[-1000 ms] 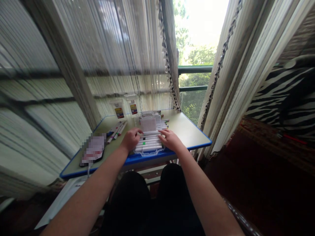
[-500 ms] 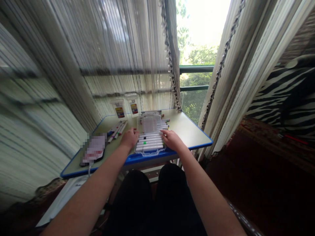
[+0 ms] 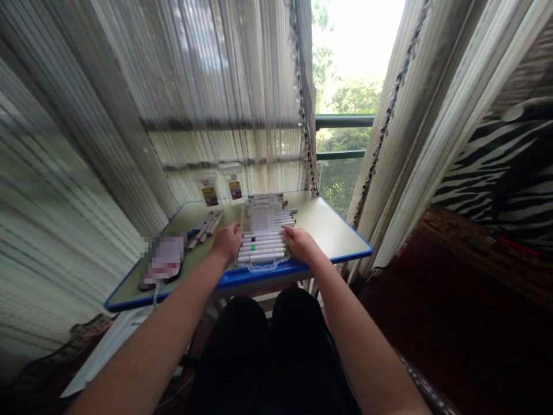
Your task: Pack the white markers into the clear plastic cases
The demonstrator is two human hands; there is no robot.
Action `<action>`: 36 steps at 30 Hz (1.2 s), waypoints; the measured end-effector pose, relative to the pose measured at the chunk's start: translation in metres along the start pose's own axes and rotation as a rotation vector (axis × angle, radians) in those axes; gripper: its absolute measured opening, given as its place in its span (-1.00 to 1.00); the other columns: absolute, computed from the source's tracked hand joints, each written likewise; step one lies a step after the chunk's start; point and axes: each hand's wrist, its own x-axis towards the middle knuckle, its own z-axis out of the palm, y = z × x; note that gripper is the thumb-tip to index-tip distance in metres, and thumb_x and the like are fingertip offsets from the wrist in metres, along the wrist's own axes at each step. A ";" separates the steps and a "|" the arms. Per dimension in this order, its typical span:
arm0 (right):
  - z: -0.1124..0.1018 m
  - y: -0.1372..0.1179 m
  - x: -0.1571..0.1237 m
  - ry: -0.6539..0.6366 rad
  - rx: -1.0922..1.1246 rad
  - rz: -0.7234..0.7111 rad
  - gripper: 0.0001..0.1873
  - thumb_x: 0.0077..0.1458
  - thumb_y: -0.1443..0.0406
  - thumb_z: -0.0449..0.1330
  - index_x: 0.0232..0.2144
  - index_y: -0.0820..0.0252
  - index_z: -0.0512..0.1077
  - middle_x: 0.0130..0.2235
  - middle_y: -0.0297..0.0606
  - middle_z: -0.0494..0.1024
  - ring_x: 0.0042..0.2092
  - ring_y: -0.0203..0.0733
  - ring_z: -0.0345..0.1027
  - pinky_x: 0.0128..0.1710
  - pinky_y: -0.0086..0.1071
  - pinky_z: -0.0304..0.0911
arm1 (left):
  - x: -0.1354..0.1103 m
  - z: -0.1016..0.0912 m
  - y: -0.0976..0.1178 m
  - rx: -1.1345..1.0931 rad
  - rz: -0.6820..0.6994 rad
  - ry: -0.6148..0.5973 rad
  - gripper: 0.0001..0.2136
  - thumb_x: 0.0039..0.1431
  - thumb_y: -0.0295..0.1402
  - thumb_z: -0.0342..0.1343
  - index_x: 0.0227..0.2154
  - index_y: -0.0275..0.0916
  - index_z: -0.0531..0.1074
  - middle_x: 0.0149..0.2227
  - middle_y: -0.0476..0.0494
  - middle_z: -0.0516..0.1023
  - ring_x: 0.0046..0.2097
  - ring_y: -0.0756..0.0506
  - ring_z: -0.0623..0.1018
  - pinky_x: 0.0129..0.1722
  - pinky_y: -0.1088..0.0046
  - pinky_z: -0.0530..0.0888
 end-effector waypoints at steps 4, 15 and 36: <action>0.001 0.000 0.000 0.009 0.020 -0.012 -0.64 0.22 0.29 0.00 0.01 0.19 0.43 0.00 -0.13 0.54 0.04 -0.09 0.41 0.09 -0.21 0.26 | -0.001 -0.002 -0.001 -0.030 -0.022 0.018 -0.65 0.16 -0.39 -0.07 -0.03 -0.34 0.45 -0.13 -0.36 0.58 -0.04 -0.21 0.55 -0.03 0.35 0.39; -0.003 -0.002 -0.003 0.024 0.060 0.024 -0.70 0.18 0.33 0.05 -0.08 0.18 0.47 -0.07 -0.14 0.58 -0.03 -0.11 0.45 0.02 -0.26 0.30 | -0.001 -0.005 -0.003 -0.110 -0.063 0.001 -0.68 -0.03 -0.45 0.04 -0.15 -0.27 0.45 -0.29 -0.20 0.60 -0.17 -0.18 0.56 -0.19 0.40 0.40; -0.001 0.002 -0.004 0.009 0.084 -0.034 -0.71 0.18 0.37 0.04 -0.14 0.12 0.51 -0.11 -0.23 0.59 -0.08 -0.19 0.45 -0.03 -0.36 0.28 | -0.002 -0.003 -0.007 -0.192 -0.027 -0.168 -0.51 -0.05 -0.45 0.06 0.03 -0.30 0.25 -0.25 -0.13 0.55 -0.19 -0.10 0.53 -0.16 0.44 0.40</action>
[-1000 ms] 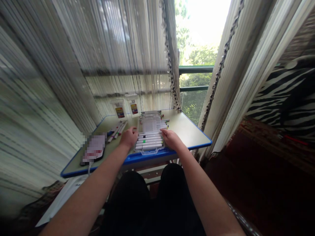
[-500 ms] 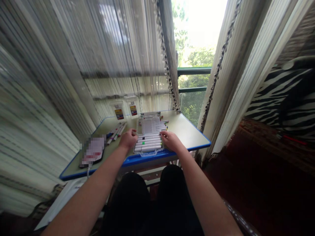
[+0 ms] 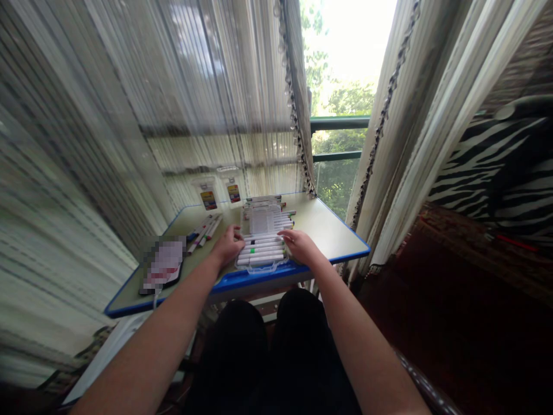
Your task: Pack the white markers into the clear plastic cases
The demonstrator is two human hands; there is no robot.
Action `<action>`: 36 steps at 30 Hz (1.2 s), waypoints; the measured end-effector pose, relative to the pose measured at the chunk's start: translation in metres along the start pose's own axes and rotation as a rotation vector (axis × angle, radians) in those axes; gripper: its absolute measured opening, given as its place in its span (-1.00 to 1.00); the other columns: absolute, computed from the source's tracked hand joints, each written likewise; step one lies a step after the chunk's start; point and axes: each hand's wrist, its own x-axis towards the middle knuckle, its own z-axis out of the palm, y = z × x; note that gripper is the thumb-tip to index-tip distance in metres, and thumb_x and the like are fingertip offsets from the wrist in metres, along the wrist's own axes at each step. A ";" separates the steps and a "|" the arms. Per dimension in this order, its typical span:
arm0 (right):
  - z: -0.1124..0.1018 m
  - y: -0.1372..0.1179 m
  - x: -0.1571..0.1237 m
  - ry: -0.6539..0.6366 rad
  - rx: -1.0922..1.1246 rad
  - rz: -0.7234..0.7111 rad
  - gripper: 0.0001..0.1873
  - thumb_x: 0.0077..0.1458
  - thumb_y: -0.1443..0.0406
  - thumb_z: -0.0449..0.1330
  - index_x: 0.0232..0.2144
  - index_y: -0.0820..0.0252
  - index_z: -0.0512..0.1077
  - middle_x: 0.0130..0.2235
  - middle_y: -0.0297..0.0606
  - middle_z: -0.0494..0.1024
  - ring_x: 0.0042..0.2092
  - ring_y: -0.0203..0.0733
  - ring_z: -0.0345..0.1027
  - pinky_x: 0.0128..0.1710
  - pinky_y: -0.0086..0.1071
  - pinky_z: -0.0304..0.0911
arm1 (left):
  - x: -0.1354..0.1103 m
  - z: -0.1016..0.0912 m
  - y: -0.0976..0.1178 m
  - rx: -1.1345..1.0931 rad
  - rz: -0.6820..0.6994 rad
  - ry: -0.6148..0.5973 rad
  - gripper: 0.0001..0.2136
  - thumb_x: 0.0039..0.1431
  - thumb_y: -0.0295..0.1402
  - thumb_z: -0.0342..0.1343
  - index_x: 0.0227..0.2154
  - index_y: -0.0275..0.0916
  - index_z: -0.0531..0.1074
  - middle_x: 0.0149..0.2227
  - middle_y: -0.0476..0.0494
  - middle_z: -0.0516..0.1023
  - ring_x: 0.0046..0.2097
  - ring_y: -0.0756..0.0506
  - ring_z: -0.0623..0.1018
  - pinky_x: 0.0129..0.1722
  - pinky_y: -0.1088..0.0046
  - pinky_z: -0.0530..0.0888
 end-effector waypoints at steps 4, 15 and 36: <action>-0.001 0.000 0.001 -0.025 -0.005 -0.043 -0.69 0.13 0.43 0.03 -0.24 0.09 0.54 -0.18 -0.26 0.60 -0.13 -0.19 0.45 -0.06 -0.38 0.29 | 0.002 0.002 -0.002 -0.040 -0.023 0.014 -0.43 -0.07 -0.45 0.06 0.10 -0.23 0.21 -0.25 -0.10 0.56 -0.17 -0.11 0.53 -0.14 0.42 0.41; -0.003 -0.006 -0.002 0.017 -0.065 0.041 -0.81 0.14 0.35 0.07 -0.27 0.14 0.49 -0.24 -0.23 0.60 -0.18 -0.18 0.45 -0.14 -0.38 0.28 | 0.007 0.002 -0.003 -0.097 -0.080 0.089 -0.51 0.08 -0.29 0.03 0.09 -0.35 0.29 -0.32 -0.19 0.58 -0.20 -0.14 0.56 -0.18 0.41 0.42; 0.001 -0.004 -0.006 0.108 0.096 -0.012 -0.76 0.06 0.35 0.08 -0.22 0.15 0.48 -0.25 -0.24 0.60 -0.29 -0.24 0.44 -0.18 -0.35 0.33 | -0.015 -0.010 0.005 -0.129 0.249 0.298 -0.60 0.13 -0.23 -0.05 0.00 -0.27 0.36 -0.46 -0.06 0.56 -0.38 -0.09 0.54 -0.25 0.41 0.42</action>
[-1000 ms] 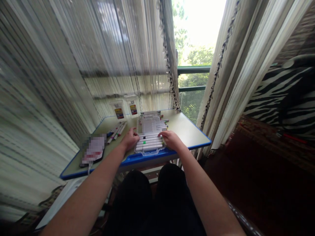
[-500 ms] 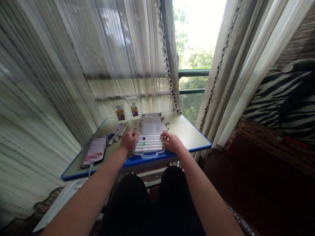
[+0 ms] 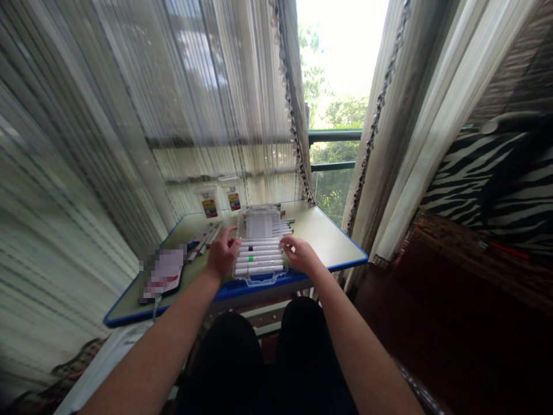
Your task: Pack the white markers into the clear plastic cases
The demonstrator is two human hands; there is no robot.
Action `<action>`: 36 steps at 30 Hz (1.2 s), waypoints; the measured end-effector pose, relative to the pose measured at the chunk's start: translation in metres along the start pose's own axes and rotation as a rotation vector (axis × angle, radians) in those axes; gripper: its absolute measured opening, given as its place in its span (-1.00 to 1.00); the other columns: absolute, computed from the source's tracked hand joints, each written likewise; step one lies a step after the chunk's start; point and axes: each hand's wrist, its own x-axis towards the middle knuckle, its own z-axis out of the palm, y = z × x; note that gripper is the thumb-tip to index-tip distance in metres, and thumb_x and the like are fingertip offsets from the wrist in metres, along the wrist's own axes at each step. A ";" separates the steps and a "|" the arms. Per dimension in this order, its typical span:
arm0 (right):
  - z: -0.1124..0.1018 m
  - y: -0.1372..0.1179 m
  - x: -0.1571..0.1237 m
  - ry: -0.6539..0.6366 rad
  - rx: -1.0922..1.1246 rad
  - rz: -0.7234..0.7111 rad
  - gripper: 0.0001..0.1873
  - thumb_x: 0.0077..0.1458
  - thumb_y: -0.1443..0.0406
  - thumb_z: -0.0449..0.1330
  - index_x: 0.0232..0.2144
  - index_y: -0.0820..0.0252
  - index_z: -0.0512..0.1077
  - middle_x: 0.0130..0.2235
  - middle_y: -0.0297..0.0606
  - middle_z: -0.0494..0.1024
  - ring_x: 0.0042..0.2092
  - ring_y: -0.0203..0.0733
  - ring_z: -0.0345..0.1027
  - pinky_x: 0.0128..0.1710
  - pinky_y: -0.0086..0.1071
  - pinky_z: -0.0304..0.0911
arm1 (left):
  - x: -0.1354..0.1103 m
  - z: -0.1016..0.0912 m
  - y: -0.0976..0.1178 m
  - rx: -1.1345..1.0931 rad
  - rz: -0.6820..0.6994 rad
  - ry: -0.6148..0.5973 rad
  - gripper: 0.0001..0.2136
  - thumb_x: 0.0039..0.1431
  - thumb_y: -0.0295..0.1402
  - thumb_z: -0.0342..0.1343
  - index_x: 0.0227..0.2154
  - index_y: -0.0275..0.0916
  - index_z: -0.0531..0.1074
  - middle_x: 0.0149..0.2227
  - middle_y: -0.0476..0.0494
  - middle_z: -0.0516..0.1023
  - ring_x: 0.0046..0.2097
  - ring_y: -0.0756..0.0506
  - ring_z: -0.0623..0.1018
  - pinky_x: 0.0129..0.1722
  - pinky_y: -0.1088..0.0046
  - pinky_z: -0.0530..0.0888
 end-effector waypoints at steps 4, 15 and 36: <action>-0.001 -0.001 0.000 -0.073 0.027 -0.026 -0.76 0.06 0.38 0.07 -0.25 0.15 0.50 -0.23 -0.25 0.60 -0.23 -0.23 0.45 -0.14 -0.37 0.32 | 0.003 -0.001 -0.002 0.038 -0.076 0.036 -0.62 0.13 -0.20 -0.08 -0.08 -0.27 0.41 -0.61 -0.02 0.49 -0.43 -0.12 0.54 -0.25 0.39 0.41; 0.006 0.007 0.010 -0.068 -0.152 0.007 -0.66 0.02 0.52 0.07 -0.24 0.15 0.53 -0.17 -0.20 0.60 -0.10 -0.17 0.42 0.01 -0.27 0.29 | 0.010 0.006 -0.008 0.174 -0.217 0.005 -0.63 -0.04 -0.40 -0.03 -0.13 -0.24 0.46 -0.55 -0.06 0.53 -0.30 -0.16 0.57 -0.17 0.38 0.41; 0.003 -0.001 0.015 -0.103 -0.195 0.079 -0.78 0.12 0.41 0.09 -0.25 0.21 0.53 -0.20 -0.16 0.60 -0.13 -0.16 0.44 -0.05 -0.33 0.27 | 0.008 0.003 -0.001 0.361 -0.283 -0.149 -0.66 0.01 -0.26 -0.04 -0.29 -0.25 0.60 -0.31 -0.29 0.63 -0.14 -0.25 0.58 -0.15 0.32 0.44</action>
